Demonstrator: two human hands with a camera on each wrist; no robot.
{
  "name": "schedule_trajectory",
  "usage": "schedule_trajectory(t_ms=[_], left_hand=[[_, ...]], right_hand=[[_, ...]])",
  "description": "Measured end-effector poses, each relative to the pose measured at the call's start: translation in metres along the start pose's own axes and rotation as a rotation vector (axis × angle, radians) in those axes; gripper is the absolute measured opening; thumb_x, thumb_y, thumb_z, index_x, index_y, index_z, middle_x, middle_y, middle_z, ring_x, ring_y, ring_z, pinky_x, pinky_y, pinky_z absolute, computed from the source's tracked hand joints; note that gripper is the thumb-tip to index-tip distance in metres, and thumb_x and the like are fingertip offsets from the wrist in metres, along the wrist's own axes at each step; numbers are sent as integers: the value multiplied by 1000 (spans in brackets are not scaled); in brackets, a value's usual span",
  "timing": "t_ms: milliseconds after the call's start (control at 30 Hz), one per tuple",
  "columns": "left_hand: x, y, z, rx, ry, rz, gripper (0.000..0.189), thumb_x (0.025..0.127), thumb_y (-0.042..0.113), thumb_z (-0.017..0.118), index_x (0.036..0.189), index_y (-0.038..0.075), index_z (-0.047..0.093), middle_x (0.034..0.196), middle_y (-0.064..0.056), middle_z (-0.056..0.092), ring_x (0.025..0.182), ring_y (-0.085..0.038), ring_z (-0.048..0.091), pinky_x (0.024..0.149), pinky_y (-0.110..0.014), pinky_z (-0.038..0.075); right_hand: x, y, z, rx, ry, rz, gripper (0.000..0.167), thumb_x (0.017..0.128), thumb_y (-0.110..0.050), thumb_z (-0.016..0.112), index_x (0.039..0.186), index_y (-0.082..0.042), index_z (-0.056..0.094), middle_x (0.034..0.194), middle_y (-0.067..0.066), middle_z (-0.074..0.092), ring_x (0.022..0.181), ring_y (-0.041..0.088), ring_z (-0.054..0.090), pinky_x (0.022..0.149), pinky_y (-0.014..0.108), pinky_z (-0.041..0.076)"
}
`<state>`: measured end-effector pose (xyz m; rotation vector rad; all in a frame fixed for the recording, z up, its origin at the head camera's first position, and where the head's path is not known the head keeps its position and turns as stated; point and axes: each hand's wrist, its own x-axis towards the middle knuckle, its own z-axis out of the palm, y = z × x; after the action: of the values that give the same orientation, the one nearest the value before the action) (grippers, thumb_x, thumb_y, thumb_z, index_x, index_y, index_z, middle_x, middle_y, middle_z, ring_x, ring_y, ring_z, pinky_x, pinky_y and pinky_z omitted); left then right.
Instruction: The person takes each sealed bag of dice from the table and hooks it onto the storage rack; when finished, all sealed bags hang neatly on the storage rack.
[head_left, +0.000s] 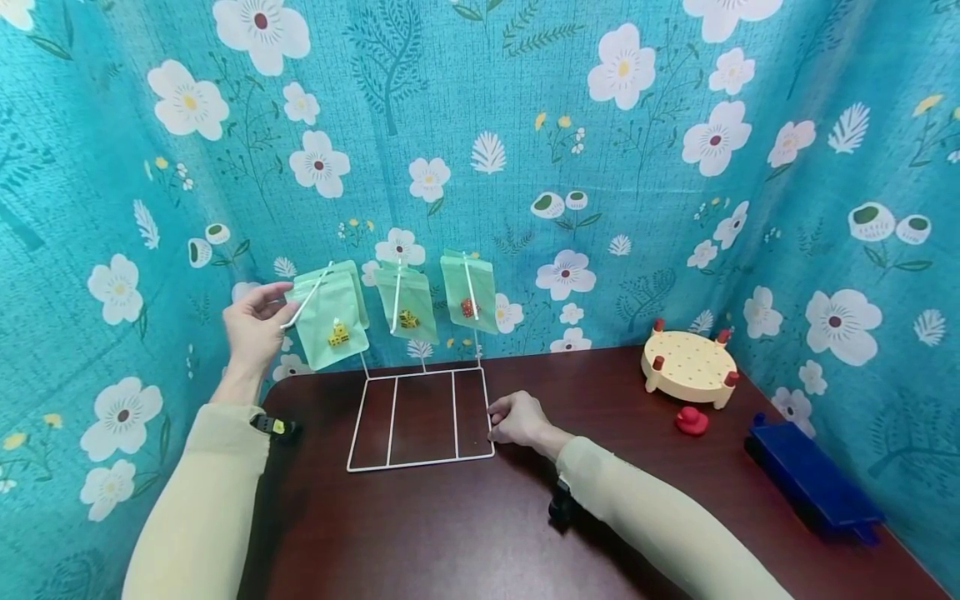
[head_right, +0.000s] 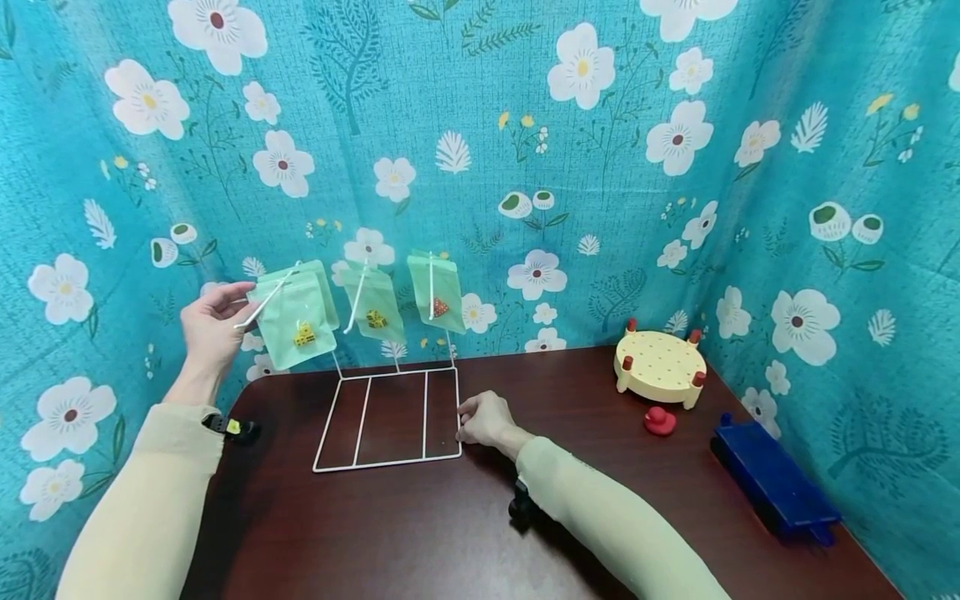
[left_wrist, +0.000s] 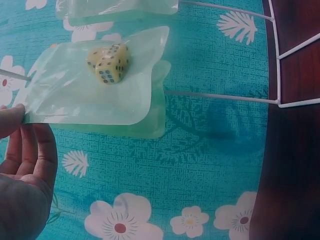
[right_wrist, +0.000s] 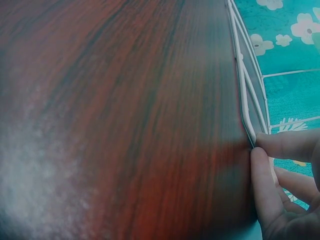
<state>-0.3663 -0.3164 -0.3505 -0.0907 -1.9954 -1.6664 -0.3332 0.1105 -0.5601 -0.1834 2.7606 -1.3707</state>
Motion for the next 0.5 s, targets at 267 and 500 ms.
schedule_trajectory(t_ms=[267,500], left_hand=[[-15,3,-13,51,52,13,31,103,3,76,134,1,80,114,14,75,97,7,73,81,-6,57],[-72,12,-30,423,198,169,28,102,17,76,127,8,85,125,-12,81,88,23,59,81,-1,45]], right_hand=[[-21,-26,-10,74,-13,34,42,77,-5,96,118,-3,86,88,3,78,82,14,69,75,28,61],[-46,-27,-30,189,-74,67,45,91,-9,88,134,2,78,97,9,77,75,14,76,71,31,68]])
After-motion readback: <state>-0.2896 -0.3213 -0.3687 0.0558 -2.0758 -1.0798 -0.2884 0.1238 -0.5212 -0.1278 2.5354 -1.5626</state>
